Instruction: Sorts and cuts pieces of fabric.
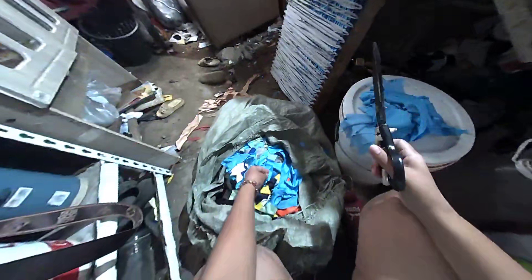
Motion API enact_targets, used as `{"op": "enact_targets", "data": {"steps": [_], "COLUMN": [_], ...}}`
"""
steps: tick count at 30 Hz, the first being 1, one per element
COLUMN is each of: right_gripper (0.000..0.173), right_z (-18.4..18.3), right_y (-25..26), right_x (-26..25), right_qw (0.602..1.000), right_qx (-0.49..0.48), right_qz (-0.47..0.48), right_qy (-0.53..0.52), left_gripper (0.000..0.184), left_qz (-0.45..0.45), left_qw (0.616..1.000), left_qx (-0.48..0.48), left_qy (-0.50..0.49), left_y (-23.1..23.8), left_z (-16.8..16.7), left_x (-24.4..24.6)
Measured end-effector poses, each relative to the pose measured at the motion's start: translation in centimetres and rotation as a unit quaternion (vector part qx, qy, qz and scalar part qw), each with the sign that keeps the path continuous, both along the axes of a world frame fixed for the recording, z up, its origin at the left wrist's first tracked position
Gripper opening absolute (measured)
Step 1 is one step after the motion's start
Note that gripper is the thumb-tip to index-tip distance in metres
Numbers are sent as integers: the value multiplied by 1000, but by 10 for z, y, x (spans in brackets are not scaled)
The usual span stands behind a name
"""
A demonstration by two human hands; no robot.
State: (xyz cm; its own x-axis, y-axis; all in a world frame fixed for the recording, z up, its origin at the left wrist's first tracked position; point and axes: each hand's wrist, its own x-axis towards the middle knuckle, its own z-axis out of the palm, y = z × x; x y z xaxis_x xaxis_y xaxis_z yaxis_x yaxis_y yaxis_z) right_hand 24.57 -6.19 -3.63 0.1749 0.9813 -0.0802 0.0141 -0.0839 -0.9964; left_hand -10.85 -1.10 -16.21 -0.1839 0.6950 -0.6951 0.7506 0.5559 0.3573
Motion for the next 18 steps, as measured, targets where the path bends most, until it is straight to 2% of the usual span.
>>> {"op": "enact_targets", "data": {"steps": [4, 9, 15, 18], "right_gripper": [26, 23, 26, 26], "right_z": [1, 0, -4, -5], "right_y": [1, 6, 10, 11], "right_x": [-12, -17, -17, -16], "right_qw": [999, 998, 997, 996], "right_qx": [-31, -51, -59, -66], "right_qz": [22, 24, 34, 35], "right_qy": [5, -12, -38, -39], "left_gripper": [31, 34, 32, 42], "left_qz": [-13, -14, 115, 155], "left_qw": [1000, 995, 978, 973], "left_qx": [27, 92, 168, 159], "left_qy": [8, 47, 55, 65], "left_y": [-6, -7, -8, -9], "left_z": [-21, -24, -32, -38], "left_x": [32, 41, 13, -4]}}
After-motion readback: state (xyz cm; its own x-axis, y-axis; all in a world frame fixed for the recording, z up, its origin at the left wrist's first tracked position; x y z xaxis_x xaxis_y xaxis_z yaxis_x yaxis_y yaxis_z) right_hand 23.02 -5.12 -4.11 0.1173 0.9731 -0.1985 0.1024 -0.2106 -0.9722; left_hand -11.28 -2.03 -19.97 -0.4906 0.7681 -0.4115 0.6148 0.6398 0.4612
